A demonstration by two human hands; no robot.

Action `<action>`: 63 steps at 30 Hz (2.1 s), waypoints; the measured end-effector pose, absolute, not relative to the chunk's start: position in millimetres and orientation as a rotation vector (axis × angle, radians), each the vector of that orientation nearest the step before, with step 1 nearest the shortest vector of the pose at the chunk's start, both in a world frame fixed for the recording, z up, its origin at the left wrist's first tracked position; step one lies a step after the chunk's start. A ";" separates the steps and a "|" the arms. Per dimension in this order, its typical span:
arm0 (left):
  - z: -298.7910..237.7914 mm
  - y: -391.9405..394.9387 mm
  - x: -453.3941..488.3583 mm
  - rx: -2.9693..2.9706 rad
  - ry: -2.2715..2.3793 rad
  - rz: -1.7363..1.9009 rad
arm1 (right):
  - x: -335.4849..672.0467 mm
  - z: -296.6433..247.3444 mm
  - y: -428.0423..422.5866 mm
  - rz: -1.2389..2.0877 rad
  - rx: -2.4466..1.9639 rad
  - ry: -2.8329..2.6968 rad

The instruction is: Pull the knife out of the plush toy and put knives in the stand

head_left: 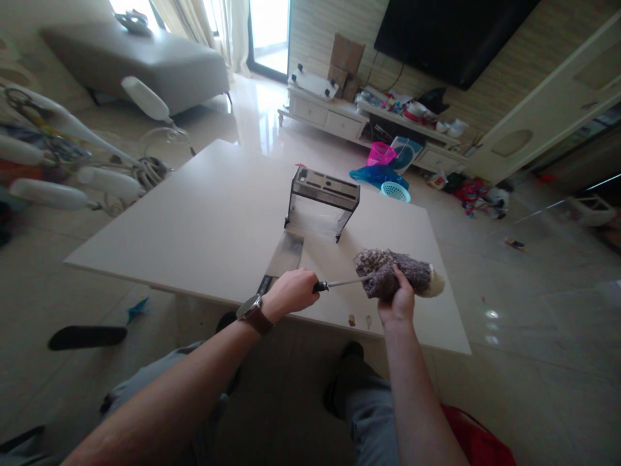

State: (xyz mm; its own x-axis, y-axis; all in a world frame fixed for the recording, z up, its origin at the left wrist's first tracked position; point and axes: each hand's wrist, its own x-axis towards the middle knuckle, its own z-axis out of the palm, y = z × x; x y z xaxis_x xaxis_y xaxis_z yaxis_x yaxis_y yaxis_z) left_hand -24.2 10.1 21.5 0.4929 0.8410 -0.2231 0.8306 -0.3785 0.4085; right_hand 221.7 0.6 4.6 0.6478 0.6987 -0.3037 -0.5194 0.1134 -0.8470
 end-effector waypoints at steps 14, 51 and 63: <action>20.1 11.6 -25.8 2.273 1.433 0.112 | 199.5 10.8 -7.2 0.961 -1.138 -0.280; 15.8 34.1 -59.2 1.672 1.561 0.647 | 239.2 -20.4 -15.7 1.471 -1.185 -0.205; 14.1 32.8 -58.2 1.677 1.512 0.679 | 239.1 -80.1 -19.7 1.036 -1.829 -0.435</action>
